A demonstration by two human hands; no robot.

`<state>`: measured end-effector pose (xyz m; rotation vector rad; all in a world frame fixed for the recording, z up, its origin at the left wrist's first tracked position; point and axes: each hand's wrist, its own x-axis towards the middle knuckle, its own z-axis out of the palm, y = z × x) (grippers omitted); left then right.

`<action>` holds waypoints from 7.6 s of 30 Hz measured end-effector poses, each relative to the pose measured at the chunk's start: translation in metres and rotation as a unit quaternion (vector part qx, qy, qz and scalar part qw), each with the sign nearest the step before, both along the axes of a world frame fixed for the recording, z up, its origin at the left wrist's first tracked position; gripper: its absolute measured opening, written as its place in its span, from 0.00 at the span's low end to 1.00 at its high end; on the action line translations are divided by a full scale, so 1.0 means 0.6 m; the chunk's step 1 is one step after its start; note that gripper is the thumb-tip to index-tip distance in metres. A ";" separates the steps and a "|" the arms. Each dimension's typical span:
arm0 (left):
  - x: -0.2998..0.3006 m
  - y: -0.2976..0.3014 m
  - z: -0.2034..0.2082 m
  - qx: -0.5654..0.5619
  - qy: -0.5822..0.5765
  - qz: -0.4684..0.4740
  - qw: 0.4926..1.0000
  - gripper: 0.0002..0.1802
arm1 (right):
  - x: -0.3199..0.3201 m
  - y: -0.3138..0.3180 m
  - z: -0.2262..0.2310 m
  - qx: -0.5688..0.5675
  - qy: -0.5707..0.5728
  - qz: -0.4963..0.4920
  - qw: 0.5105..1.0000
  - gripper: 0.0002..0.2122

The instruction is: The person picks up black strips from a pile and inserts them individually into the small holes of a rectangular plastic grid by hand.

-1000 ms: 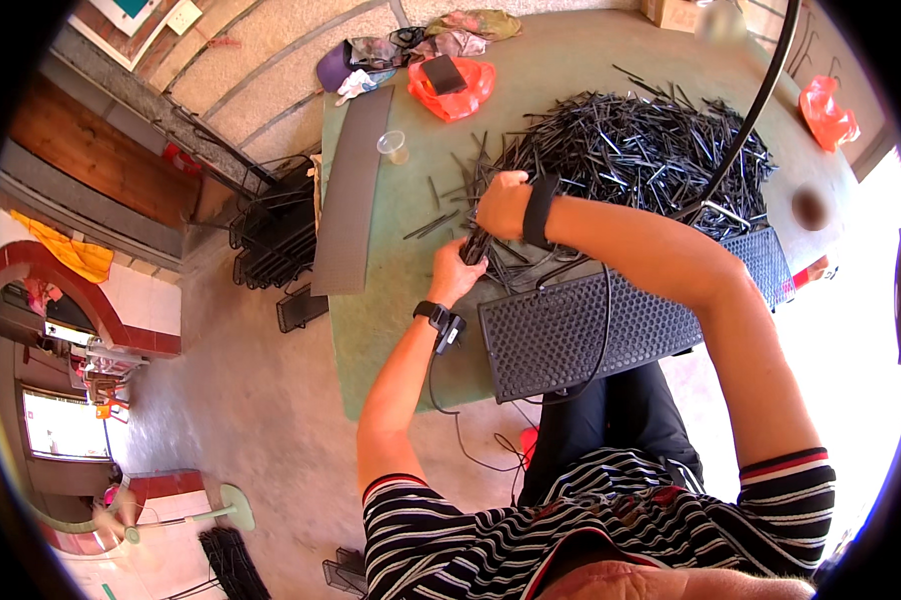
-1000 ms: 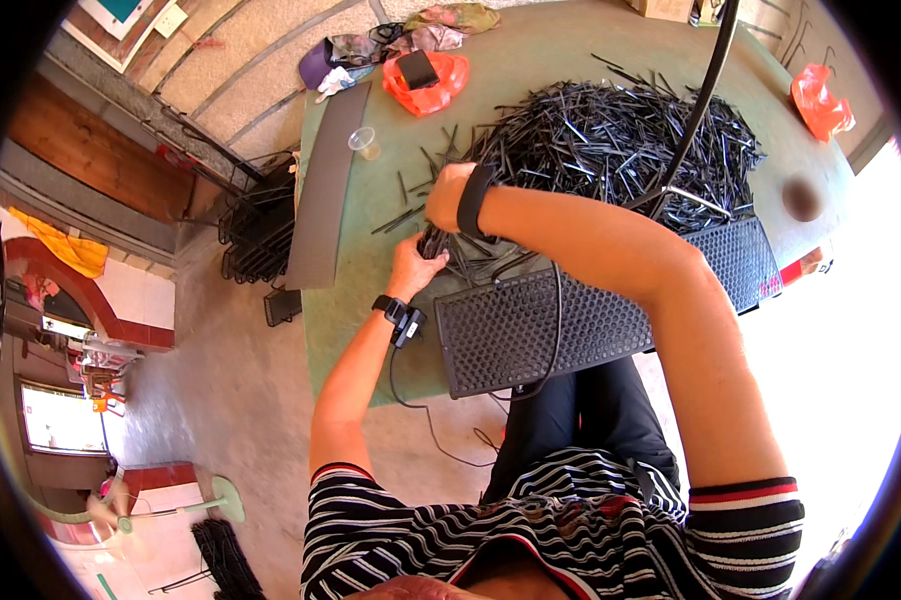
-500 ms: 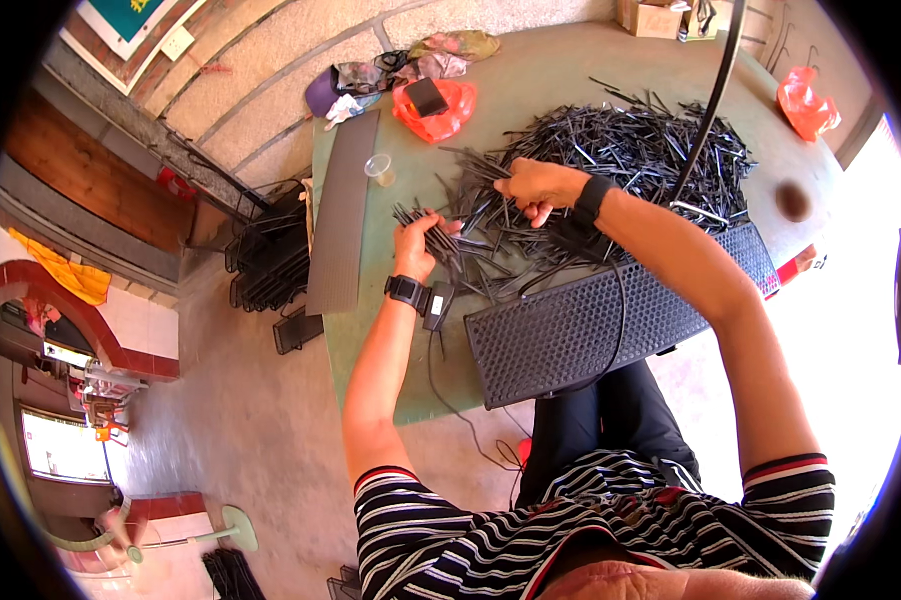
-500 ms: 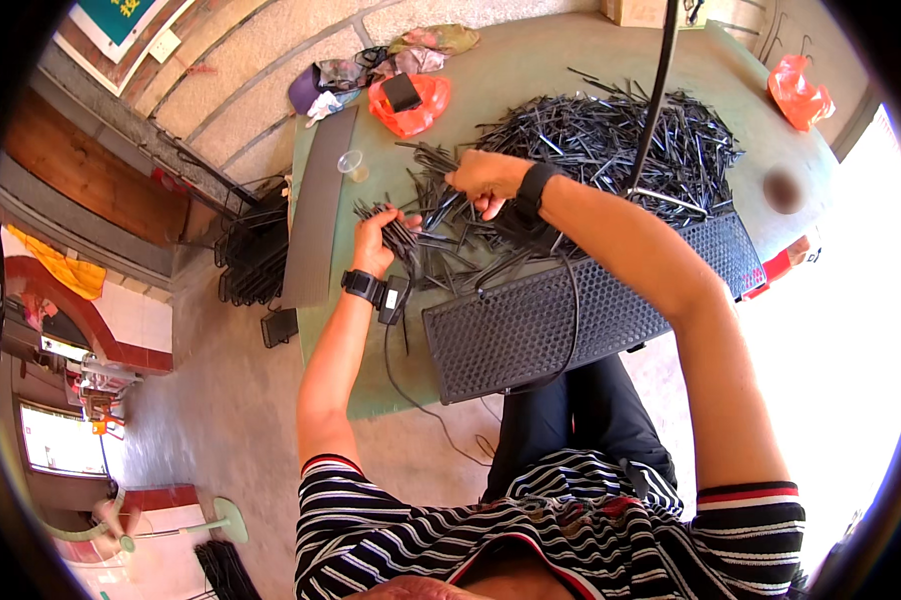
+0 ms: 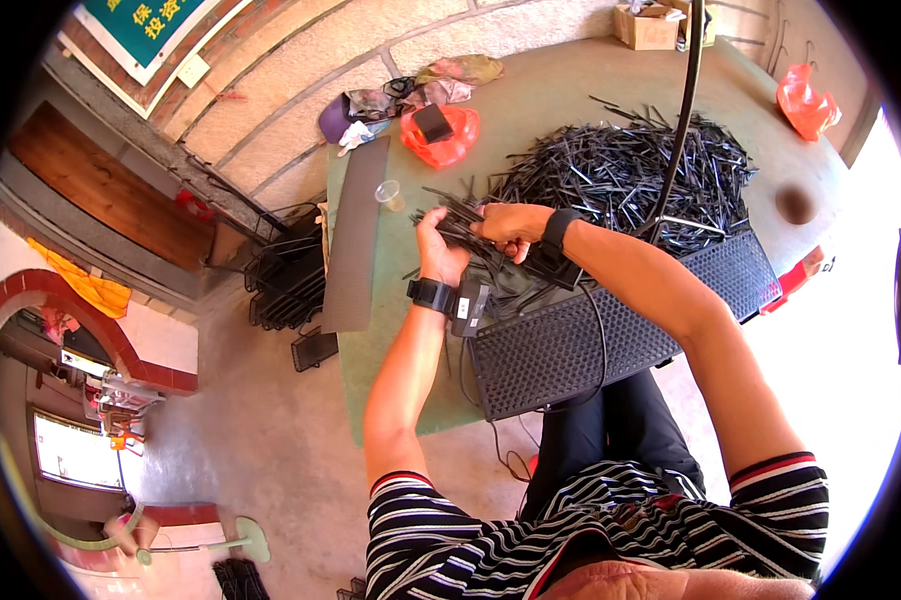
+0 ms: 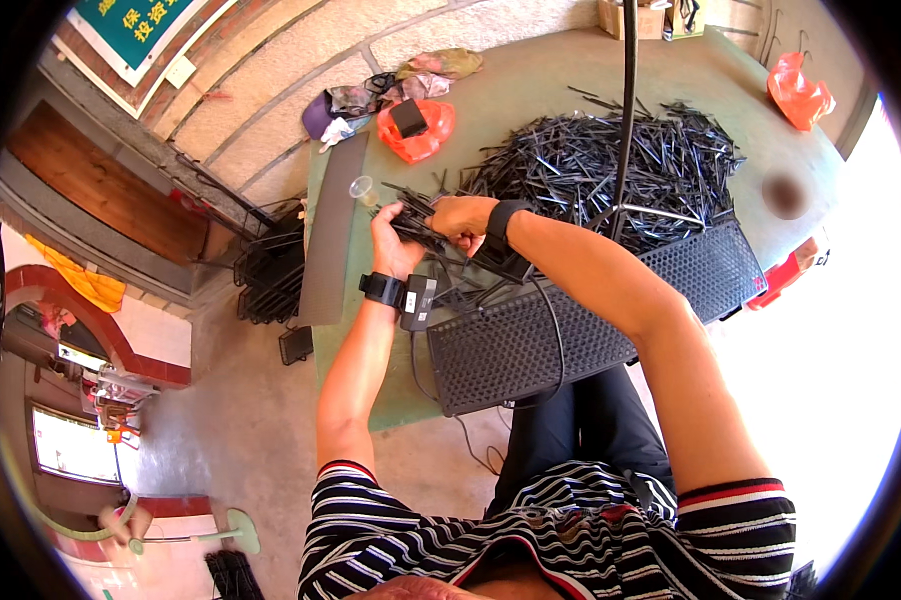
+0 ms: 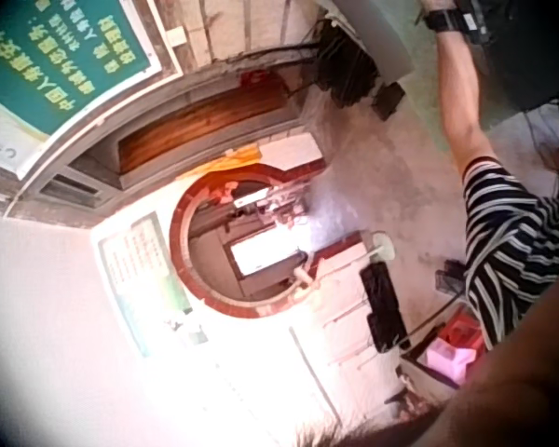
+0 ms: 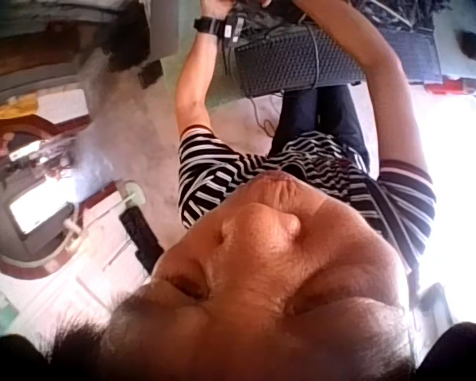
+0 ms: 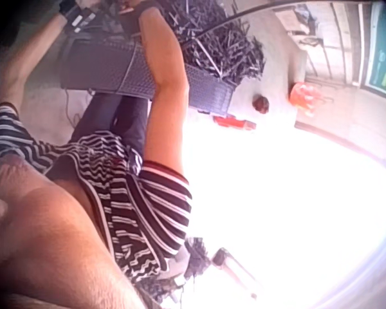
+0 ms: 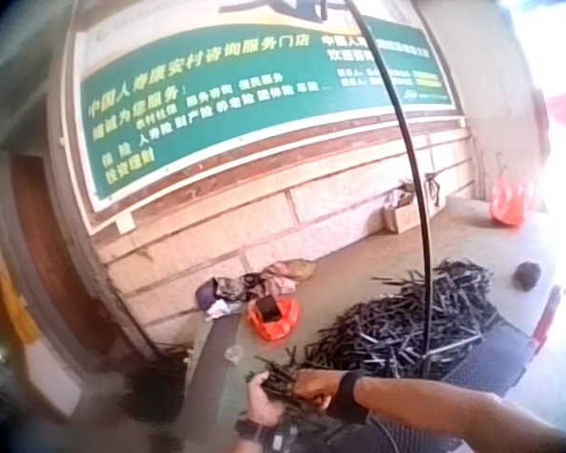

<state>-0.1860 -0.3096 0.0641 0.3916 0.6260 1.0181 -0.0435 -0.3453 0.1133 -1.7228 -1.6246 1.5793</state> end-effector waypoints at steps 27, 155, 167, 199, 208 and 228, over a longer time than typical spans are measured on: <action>0.020 0.017 0.029 0.015 -0.017 0.054 0.998 0.06 | 0.015 -0.004 -0.076 0.454 -0.175 -0.047 0.872 0.14; -0.050 -0.468 -0.117 -0.143 0.001 0.144 0.979 0.11 | -0.014 -0.442 -0.165 0.577 0.059 0.089 0.810 0.16; -0.060 -0.478 -0.117 -0.127 -0.055 0.106 0.985 0.14 | -0.019 -0.437 -0.155 0.617 -0.074 0.214 0.754 0.21; -0.093 -0.491 -0.081 -0.078 0.068 0.120 0.987 0.10 | -0.080 -0.368 -0.118 0.029 0.270 -0.109 0.956 0.05; -0.110 -0.482 -0.101 -0.070 0.061 0.151 0.984 0.12 | -0.094 -0.337 -0.089 0.065 0.236 -0.117 0.963 0.05; -0.152 -0.423 -0.078 -0.054 0.119 0.177 0.976 0.09 | -0.110 -0.174 -0.087 0.400 0.060 -0.120 0.907 0.10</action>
